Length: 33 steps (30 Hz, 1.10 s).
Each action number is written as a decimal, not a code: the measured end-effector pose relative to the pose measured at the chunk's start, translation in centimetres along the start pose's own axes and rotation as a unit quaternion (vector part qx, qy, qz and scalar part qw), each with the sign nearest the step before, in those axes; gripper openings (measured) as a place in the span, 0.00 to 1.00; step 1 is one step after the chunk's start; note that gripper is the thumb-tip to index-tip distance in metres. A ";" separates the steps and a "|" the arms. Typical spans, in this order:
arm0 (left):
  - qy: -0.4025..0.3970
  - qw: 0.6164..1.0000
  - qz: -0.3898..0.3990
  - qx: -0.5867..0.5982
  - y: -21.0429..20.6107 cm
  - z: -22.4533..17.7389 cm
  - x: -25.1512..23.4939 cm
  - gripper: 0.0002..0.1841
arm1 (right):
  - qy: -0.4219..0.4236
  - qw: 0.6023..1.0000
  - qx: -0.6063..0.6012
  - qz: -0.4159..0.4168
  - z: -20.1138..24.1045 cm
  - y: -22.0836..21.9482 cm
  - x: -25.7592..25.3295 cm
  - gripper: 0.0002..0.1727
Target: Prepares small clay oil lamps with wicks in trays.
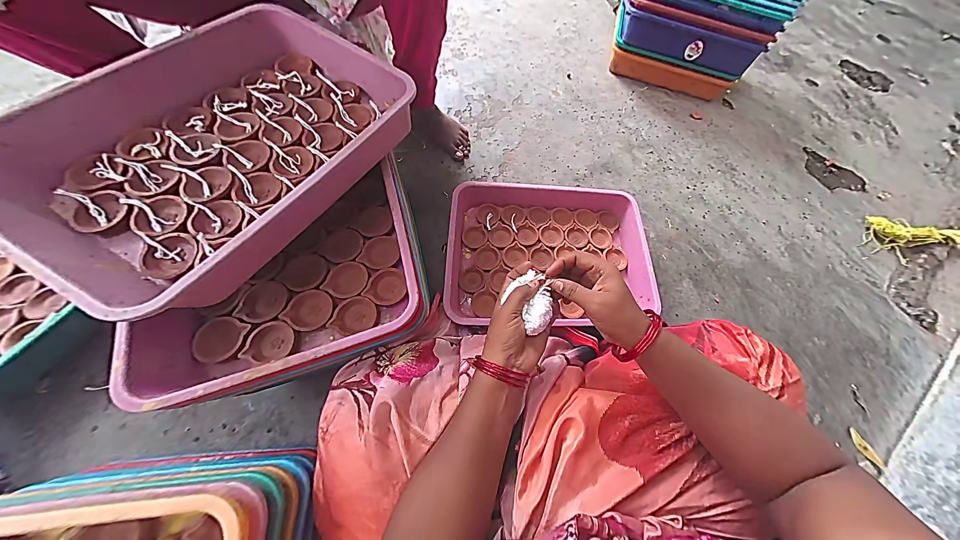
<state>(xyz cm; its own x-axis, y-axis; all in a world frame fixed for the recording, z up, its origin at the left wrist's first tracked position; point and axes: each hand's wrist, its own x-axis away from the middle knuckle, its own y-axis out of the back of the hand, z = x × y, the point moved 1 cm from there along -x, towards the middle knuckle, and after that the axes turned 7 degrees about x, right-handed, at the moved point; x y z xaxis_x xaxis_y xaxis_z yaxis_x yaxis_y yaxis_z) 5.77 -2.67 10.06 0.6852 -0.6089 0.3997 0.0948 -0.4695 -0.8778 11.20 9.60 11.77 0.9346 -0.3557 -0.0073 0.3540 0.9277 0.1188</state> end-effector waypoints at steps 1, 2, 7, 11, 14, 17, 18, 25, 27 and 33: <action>0.000 1.000 0.000 -0.002 0.0 0.0 0.0 0.14 | 0.004 1.000 0.001 0.000 0.0 0.0 0.0 0.09; 0.000 1.000 -0.001 -0.003 0.0 0.0 0.0 0.14 | 0.008 1.000 0.003 0.002 0.0 0.0 0.0 0.09; 0.003 1.000 -0.009 -0.001 -0.1 0.0 0.1 0.14 | 0.043 0.999 0.013 0.012 -0.1 0.2 0.0 0.11; -0.004 1.000 0.002 -0.011 0.1 0.0 0.1 0.14 | 0.066 0.997 0.041 0.009 -0.1 0.2 0.0 0.10; -0.010 0.999 0.018 -0.035 0.2 0.1 0.0 0.15 | 0.084 0.994 0.070 -0.011 -0.2 0.1 0.0 0.06; -0.007 0.999 0.027 -0.037 0.3 0.0 0.1 0.15 | 0.070 0.996 0.060 -0.011 0.0 0.1 0.0 0.06; -0.004 0.999 0.029 -0.034 0.3 -0.1 0.1 0.15 | 0.061 0.997 0.048 -0.008 0.1 0.1 0.0 0.07; 0.010 0.999 0.046 -0.026 0.3 -0.1 0.1 0.15 | 0.036 0.999 0.001 0.006 0.1 0.1 -0.1 0.08; 0.010 0.999 0.046 -0.024 0.2 -0.1 0.1 0.16 | 0.039 0.999 -0.006 0.008 0.0 0.1 -0.1 0.08; 0.006 0.998 0.053 -0.029 0.4 -0.1 0.1 0.16 | 0.034 0.999 -0.011 0.012 -0.1 0.1 -0.1 0.08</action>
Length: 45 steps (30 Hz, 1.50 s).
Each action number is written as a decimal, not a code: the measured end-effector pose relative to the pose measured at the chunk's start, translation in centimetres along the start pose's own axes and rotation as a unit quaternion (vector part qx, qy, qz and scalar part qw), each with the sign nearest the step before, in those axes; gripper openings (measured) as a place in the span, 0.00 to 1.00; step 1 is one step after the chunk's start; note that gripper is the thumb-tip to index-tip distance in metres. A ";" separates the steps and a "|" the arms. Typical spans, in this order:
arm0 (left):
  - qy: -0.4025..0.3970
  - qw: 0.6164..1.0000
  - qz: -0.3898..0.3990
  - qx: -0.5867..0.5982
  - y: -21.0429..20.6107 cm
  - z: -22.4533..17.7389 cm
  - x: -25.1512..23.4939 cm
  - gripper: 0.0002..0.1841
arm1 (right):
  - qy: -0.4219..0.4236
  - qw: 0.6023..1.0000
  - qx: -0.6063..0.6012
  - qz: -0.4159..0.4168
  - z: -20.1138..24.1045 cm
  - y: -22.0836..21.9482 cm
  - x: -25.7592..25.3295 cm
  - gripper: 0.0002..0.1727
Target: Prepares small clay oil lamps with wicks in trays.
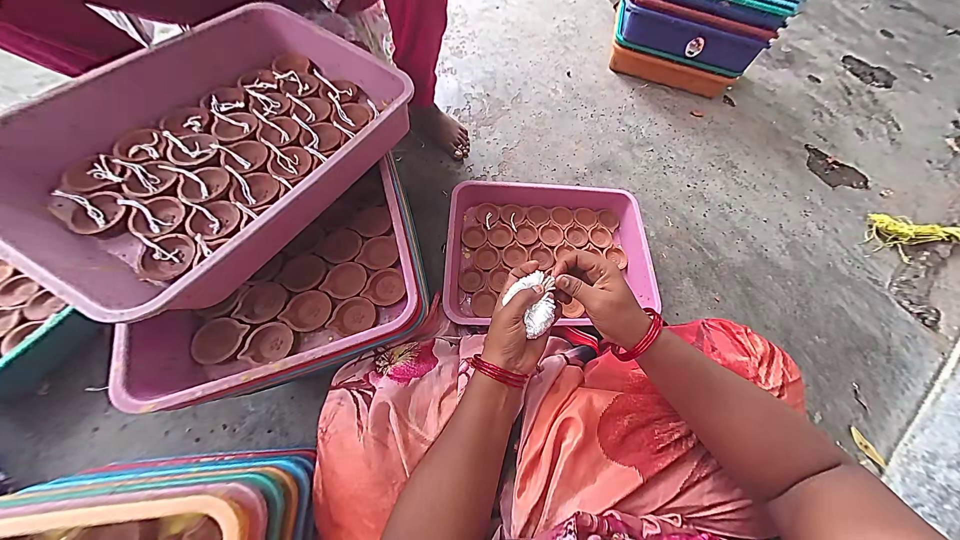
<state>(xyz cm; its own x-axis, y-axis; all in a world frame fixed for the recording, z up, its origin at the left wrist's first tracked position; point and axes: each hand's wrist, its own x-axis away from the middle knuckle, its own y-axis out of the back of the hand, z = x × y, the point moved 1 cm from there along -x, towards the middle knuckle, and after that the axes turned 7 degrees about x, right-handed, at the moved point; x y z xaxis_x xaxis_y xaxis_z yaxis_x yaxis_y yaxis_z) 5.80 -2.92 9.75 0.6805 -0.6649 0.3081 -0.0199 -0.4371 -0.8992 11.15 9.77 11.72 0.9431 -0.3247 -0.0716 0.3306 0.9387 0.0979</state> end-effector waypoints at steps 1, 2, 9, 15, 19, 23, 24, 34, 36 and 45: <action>-0.004 1.000 0.002 -0.003 0.1 0.0 0.0 0.16 | 0.003 1.000 0.000 0.000 -0.1 0.0 0.0 0.08; -0.008 1.000 0.005 -0.008 0.1 0.1 0.0 0.15 | 0.007 1.000 0.003 0.000 -0.1 0.0 0.0 0.08; -0.043 0.996 0.009 -0.073 0.6 0.2 -0.3 0.16 | 0.039 0.998 0.041 -0.011 0.1 0.0 0.1 0.08; -0.083 0.990 -0.003 -0.115 0.4 0.2 -0.3 0.19 | 0.066 0.995 0.079 0.005 -0.1 0.3 0.0 0.05; -0.087 0.988 -0.009 -0.131 0.3 0.3 -0.3 0.18 | 0.034 0.992 0.119 0.023 0.0 0.2 0.0 0.05; -0.077 0.989 -0.011 -0.124 0.1 0.3 -0.2 0.15 | -0.039 0.999 -0.010 -0.009 -0.3 -0.2 0.0 0.09; -0.075 0.990 -0.013 -0.123 0.1 0.3 -0.2 0.14 | -0.048 0.998 -0.027 -0.012 -0.4 -0.2 0.0 0.09; -0.062 0.991 -0.020 -0.119 0.0 0.2 -0.1 0.14 | -0.041 0.998 -0.042 -0.005 -0.3 -0.4 0.0 0.11; -0.060 0.991 -0.022 -0.121 0.1 0.3 -0.1 0.14 | -0.038 0.997 -0.057 -0.024 -0.4 -0.2 -0.1 0.12; -0.125 0.955 -0.119 -0.243 0.9 -0.5 -0.7 0.08 | -0.049 0.997 -0.046 -0.045 0.0 2.8 -1.0 0.13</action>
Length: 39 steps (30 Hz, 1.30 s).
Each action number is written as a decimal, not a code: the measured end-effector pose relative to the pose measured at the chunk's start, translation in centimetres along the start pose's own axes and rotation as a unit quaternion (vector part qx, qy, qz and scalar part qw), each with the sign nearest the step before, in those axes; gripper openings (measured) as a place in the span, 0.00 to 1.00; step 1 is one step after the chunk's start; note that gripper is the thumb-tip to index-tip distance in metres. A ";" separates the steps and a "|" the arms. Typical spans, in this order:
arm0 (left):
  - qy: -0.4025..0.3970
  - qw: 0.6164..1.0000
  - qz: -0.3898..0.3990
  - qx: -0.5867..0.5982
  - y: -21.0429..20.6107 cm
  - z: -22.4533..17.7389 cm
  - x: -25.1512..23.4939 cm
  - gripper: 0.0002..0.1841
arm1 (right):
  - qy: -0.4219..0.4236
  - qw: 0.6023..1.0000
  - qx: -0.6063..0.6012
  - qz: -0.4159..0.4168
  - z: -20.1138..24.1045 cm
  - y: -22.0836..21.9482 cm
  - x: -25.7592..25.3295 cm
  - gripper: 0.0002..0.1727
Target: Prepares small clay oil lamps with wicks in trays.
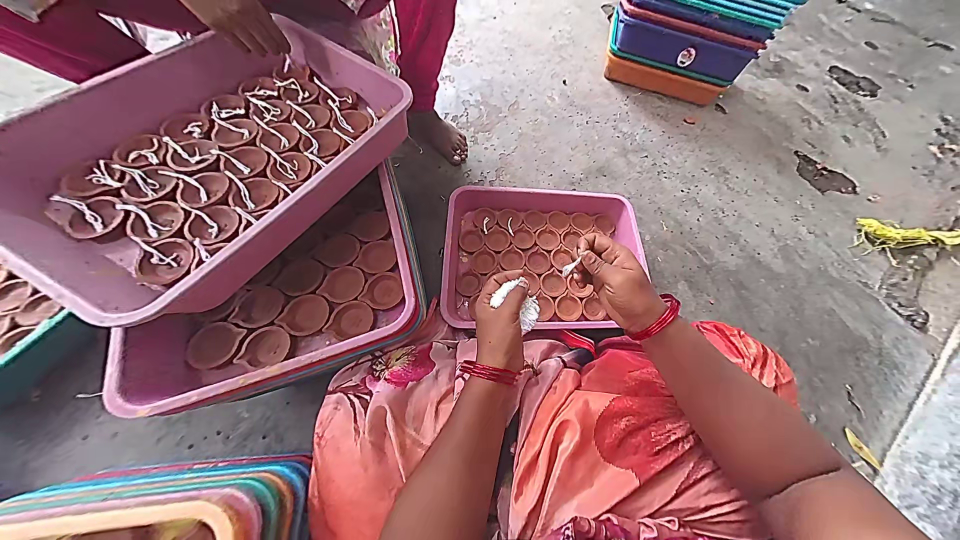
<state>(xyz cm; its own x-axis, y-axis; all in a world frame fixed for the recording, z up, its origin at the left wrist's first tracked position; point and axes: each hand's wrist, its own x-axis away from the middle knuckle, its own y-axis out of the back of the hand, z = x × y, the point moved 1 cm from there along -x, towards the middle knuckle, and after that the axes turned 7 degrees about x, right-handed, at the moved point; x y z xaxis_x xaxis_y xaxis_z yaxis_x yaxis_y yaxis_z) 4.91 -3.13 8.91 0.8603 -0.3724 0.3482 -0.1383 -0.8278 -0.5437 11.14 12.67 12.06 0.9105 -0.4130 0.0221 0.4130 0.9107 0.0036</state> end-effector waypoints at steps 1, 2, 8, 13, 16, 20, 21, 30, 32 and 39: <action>-0.015 1.000 0.010 -0.022 0.0 -0.2 0.1 0.09 | -0.002 1.000 0.003 0.012 0.0 0.0 0.0 0.13; -0.033 0.998 0.023 -0.048 0.1 -0.3 0.1 0.09 | -0.007 1.000 0.006 0.024 0.0 -0.1 0.1 0.13; -0.119 0.970 0.115 -0.179 0.1 -0.4 0.3 0.13 | -0.008 0.998 0.031 0.060 0.1 -0.6 0.2 0.12; -0.109 0.962 0.137 -0.208 -0.1 -0.3 0.5 0.08 | 0.016 0.994 0.058 0.089 0.2 -1.0 0.5 0.11; -0.089 0.972 0.137 -0.172 -0.1 -0.2 0.4 0.03 | 0.020 0.993 0.064 0.095 0.1 -1.2 0.6 0.10; -0.020 0.990 0.111 -0.083 -0.3 -0.4 0.5 0.04 | 0.027 0.995 0.052 0.081 0.0 -1.3 0.6 0.11; -0.011 0.992 0.107 -0.073 -0.3 -0.3 0.5 0.04 | 0.028 0.995 0.048 0.079 0.0 -1.3 0.6 0.11; -0.274 0.939 0.073 -0.192 0.4 0.3 0.3 0.07 | 0.028 0.996 0.068 0.047 0.2 -1.3 0.6 0.10; -0.328 0.904 0.102 -0.253 0.2 0.3 0.6 0.08 | 0.022 0.995 0.095 0.037 0.2 -1.4 0.7 0.09; -0.321 0.898 0.101 -0.283 -0.3 0.6 0.8 0.04 | 0.042 0.987 0.138 0.065 0.3 -2.3 1.3 0.08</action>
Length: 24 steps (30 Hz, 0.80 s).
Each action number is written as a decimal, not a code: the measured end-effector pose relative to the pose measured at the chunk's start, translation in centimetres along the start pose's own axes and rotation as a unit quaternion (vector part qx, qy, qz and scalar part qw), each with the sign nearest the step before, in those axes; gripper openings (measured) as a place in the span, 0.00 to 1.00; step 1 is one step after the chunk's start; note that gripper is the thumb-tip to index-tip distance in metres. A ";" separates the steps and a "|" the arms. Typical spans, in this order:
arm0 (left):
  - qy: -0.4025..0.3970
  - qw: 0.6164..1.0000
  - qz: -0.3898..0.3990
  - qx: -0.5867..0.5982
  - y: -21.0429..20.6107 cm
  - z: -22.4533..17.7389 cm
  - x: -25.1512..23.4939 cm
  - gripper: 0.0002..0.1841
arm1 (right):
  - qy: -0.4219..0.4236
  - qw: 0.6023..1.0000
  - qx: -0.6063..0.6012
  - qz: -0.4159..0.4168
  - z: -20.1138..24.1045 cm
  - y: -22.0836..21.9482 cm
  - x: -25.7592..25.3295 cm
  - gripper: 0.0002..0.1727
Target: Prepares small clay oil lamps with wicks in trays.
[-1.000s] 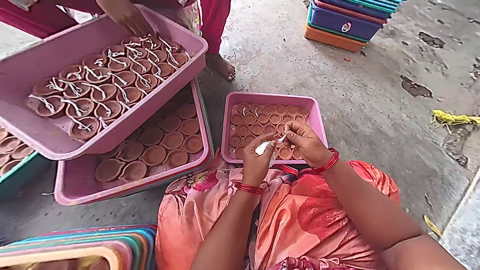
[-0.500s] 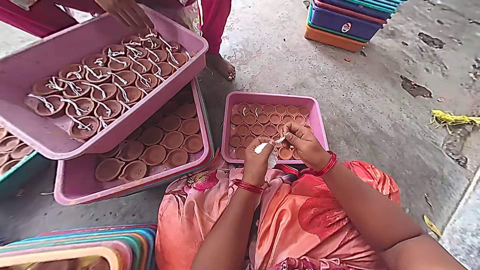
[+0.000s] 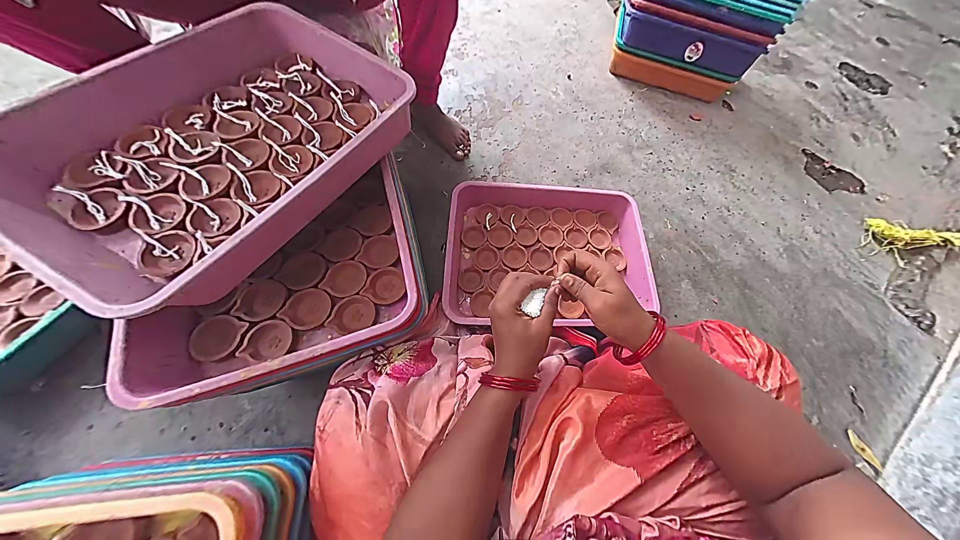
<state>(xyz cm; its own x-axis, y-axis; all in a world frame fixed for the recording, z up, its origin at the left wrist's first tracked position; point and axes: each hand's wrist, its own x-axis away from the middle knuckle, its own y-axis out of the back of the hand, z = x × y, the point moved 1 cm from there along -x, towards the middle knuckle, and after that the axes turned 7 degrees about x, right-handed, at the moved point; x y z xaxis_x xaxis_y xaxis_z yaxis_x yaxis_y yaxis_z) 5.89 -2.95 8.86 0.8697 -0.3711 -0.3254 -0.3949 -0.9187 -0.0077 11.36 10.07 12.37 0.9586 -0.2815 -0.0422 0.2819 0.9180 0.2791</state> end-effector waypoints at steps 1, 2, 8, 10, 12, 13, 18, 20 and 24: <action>0.015 1.000 -0.002 0.019 0.0 -0.2 0.0 0.04 | -0.001 1.000 -0.006 0.004 0.0 0.0 0.0 0.08; 0.031 0.999 -0.005 0.043 0.0 -0.3 -0.1 0.04 | -0.006 1.000 -0.014 0.007 0.0 0.1 0.0 0.08; 0.189 0.956 -0.125 0.186 1.2 0.0 -0.8 0.05 | -0.039 0.996 -0.066 -0.036 -0.2 1.3 -0.4 0.10; 0.194 0.942 -0.173 0.213 1.9 0.0 -1.4 0.07 | -0.031 0.998 -0.023 -0.040 -0.4 2.1 -0.6 0.09; 0.139 0.952 -0.167 0.215 2.3 -0.1 -1.5 0.07 | 0.003 0.995 0.088 -0.038 -0.5 2.7 -0.7 0.07; 0.098 0.965 -0.138 0.200 2.3 -0.1 -1.4 0.06 | 0.028 0.989 0.142 -0.033 -0.5 2.9 -0.8 0.07; 0.134 0.969 0.111 0.174 1.4 -0.8 -0.8 0.07 | 0.042 0.989 0.142 0.002 -0.3 2.3 -0.6 0.07; 0.173 0.958 0.117 0.197 1.0 -0.8 -0.6 0.06 | 0.037 0.993 0.114 0.015 -0.2 1.9 -0.6 0.07; 0.214 0.936 0.093 0.265 1.0 -0.9 -0.8 0.06 | 0.025 0.999 0.005 0.044 0.0 1.5 -0.5 0.07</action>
<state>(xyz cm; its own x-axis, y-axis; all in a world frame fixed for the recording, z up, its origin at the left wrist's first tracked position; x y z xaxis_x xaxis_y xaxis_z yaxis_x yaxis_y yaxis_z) 5.08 -3.71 9.97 0.7660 -0.6416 0.0405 -0.5430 -0.6795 -0.4934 11.32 11.63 12.81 0.9805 -0.1858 -0.0646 0.1966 0.9353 0.2942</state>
